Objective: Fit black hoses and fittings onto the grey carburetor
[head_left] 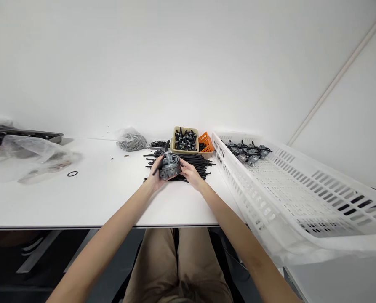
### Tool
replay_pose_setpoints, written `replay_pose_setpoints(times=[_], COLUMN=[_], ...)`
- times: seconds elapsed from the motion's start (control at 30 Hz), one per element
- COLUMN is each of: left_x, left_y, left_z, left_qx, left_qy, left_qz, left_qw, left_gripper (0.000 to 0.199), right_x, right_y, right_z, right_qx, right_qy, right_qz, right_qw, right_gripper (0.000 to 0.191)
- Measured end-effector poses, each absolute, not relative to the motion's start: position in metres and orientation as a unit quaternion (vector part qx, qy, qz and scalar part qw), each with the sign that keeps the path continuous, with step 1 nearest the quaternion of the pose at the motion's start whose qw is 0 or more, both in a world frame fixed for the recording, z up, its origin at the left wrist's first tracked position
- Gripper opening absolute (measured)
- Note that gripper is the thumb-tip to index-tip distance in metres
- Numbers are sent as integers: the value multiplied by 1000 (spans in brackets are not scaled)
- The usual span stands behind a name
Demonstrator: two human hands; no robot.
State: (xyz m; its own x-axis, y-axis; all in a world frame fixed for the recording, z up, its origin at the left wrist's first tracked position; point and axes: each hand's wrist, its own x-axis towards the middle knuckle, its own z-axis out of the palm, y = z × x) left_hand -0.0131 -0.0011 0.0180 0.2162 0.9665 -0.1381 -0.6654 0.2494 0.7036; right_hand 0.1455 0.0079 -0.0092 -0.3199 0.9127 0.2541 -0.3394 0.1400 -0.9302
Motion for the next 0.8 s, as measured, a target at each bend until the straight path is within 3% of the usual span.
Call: replay_pose_setpoints(times=[0.37,0.57,0.8], left_x=[-7,-8,-9], left_y=[0,1,3], left_z=[10,12,9], left_qx=[365,358,399], left_qy=[289,329,361], left_qz=[608,667,684], left_qw=[643,565,493], left_gripper=[55,58,58], right_x=[151,147,142], right_y=[16,10,-3], right_z=[-17,-9,-6], right_qx=[-307,-398,-397], right_qy=[-556,-633,-750], right_qz=[567,343,177], right_qw=[525,569,498], right_gripper=[53,30,12])
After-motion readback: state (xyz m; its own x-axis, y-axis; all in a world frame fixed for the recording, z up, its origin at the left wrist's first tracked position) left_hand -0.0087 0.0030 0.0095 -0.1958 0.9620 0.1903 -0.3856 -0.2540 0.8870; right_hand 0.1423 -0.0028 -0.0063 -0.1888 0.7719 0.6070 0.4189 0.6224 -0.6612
